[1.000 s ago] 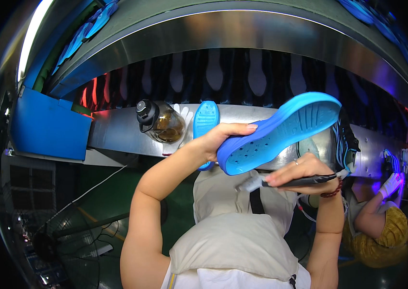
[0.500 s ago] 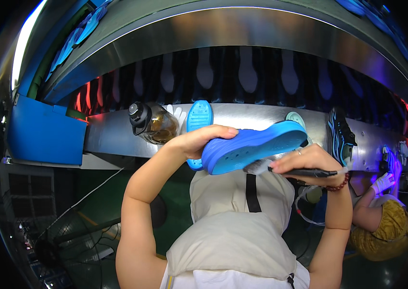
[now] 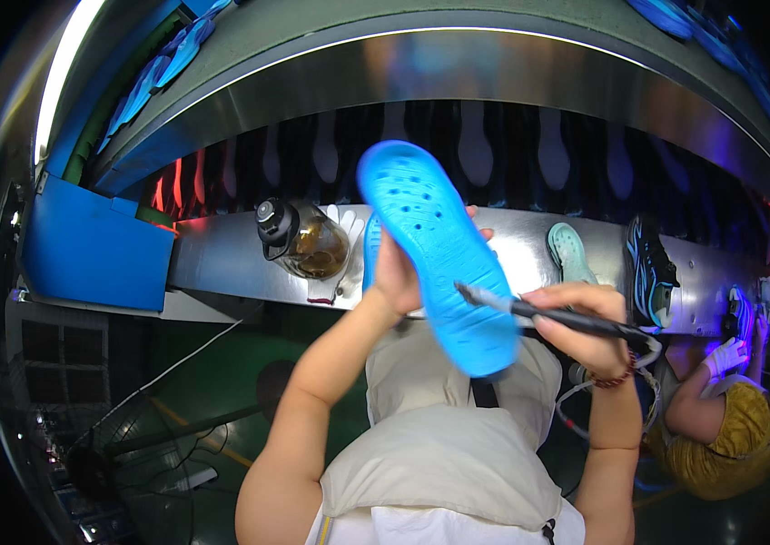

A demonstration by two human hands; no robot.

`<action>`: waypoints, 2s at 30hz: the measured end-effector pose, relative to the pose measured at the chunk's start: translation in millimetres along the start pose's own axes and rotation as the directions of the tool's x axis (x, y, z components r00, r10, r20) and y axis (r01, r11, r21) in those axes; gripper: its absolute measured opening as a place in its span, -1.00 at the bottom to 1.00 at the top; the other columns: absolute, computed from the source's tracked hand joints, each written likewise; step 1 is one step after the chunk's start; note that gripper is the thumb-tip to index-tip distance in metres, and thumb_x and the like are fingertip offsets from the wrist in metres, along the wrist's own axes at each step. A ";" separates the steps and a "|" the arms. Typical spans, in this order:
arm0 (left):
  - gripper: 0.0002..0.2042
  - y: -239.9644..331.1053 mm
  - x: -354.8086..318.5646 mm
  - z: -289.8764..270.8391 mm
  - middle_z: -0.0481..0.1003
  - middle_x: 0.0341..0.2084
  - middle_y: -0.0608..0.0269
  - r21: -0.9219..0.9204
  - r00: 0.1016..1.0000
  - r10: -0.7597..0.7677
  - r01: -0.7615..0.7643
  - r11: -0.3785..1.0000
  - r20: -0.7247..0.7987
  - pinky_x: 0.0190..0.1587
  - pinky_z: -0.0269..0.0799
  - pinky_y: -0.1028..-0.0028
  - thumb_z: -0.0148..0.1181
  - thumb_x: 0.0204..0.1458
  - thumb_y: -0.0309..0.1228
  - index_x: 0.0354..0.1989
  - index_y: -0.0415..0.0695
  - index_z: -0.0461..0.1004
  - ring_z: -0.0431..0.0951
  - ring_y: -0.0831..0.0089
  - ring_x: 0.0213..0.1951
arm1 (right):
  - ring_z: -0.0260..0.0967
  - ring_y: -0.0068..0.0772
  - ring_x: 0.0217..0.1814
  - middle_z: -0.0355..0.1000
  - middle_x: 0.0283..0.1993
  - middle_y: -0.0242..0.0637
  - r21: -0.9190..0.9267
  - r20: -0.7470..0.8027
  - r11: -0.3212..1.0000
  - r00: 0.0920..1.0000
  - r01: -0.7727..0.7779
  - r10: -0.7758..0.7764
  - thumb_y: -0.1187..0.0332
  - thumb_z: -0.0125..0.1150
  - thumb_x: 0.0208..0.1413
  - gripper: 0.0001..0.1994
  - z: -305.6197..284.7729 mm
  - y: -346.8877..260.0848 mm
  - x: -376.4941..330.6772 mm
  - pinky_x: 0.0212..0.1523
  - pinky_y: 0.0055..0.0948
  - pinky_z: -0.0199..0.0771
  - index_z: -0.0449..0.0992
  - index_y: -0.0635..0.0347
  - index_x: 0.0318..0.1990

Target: The person applies a liquid using a brush to blue shoe soles, picks up soles from a conveyor belt, and places finished soles back onto the belt.

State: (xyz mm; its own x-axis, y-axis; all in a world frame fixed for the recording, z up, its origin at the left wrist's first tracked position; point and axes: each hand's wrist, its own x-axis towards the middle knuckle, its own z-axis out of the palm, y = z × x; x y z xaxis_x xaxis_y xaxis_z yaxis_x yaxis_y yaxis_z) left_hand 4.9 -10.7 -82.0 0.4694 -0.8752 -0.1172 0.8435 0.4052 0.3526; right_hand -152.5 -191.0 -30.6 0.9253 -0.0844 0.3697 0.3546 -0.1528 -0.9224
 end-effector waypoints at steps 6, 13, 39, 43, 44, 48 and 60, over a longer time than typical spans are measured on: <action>-0.07 -24.8 8.6 2.3 0.31 -0.08 -0.03 0.125 0.990 0.040 -0.023 0.992 -0.133 0.05 0.23 0.10 -0.50 -0.21 0.45 0.14 -0.12 0.08 0.30 0.13 0.03 | 0.43 -0.55 -0.39 0.48 -0.38 -0.24 -0.107 -0.075 0.970 0.975 -0.218 0.211 0.50 0.21 -0.14 -0.84 26.4 34.4 15.4 -0.35 -0.61 0.41 0.52 0.27 -0.33; -0.08 -14.1 1.3 -2.0 0.34 -0.13 0.00 0.060 0.990 0.130 -0.127 0.990 -0.053 -0.05 0.35 0.12 -0.47 -0.20 0.44 0.09 -0.18 0.13 0.39 0.15 -0.09 | 0.48 -0.39 -0.43 0.50 -0.43 -0.19 -0.107 0.253 0.988 0.964 0.114 -0.084 0.49 0.22 -0.19 -0.84 18.9 4.1 0.3 -0.37 -0.52 0.47 0.52 0.26 -0.36; -0.31 -26.9 -24.9 62.2 0.26 0.02 -0.05 0.151 0.914 0.395 -0.406 0.902 0.095 0.08 0.24 0.22 -0.30 0.06 0.11 0.17 -0.27 0.01 0.33 0.16 0.02 | 0.38 -0.34 -0.09 0.41 -0.18 -0.01 0.710 -0.040 0.682 0.957 -0.175 0.287 0.55 0.10 -0.04 -0.82 32.8 12.8 1.8 -0.07 -0.48 0.38 0.41 0.38 -0.23; -0.33 -17.9 -17.8 40.7 0.23 0.05 -0.07 0.224 0.958 0.287 -0.286 0.932 0.027 0.06 0.25 0.13 -0.25 0.03 0.08 0.19 -0.19 0.00 0.33 0.08 0.03 | 0.40 -0.33 -0.14 0.44 -0.21 -0.05 0.341 0.004 0.937 0.997 -0.076 0.080 0.61 0.16 -0.12 -0.85 36.1 1.8 -9.2 -0.07 -0.43 0.36 0.47 0.37 -0.31; -0.31 -16.4 -16.9 41.3 0.21 0.07 -0.08 0.257 0.960 0.280 -0.271 0.928 0.000 0.06 0.25 0.09 -0.26 0.00 0.10 0.21 -0.16 -0.01 0.32 0.03 0.03 | 0.40 -0.29 -0.13 0.44 -0.22 -0.05 0.335 0.016 0.942 1.000 -0.013 0.009 0.62 0.16 -0.14 -0.84 34.2 3.1 -8.7 -0.07 -0.40 0.37 0.47 0.36 -0.32; -0.32 -14.9 -12.3 39.4 0.25 0.03 -0.09 0.174 0.950 0.306 -0.293 0.940 -0.056 0.06 0.26 0.11 -0.23 0.00 0.08 0.18 -0.20 0.05 0.35 0.05 0.00 | 0.43 -0.26 -0.17 0.46 -0.25 -0.05 0.129 -0.035 0.990 0.998 0.055 -0.051 0.62 0.18 -0.19 -0.81 36.2 5.9 -3.9 -0.10 -0.37 0.40 0.48 0.36 -0.32; -0.49 2.3 -8.4 49.0 0.35 -0.07 -0.07 0.094 0.987 0.154 -0.158 0.983 0.051 0.00 0.35 0.22 -0.12 0.05 -0.18 0.10 -0.30 0.15 0.44 0.17 -0.09 | 0.44 -0.24 -0.22 0.47 -0.32 -0.10 0.007 0.119 0.995 0.988 0.100 -0.100 0.59 0.24 -0.23 -0.82 13.4 -4.5 14.6 -0.16 -0.41 0.42 0.50 0.32 -0.37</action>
State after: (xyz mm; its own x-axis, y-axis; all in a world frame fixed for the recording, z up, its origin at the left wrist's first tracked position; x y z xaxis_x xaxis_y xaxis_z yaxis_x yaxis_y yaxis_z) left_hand -9.9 -15.3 -34.6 0.5796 -0.8148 -0.0137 0.7303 0.5119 0.4523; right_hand -138.8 -178.4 -22.5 0.8946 0.0491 0.4441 0.4461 -0.1535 -0.8817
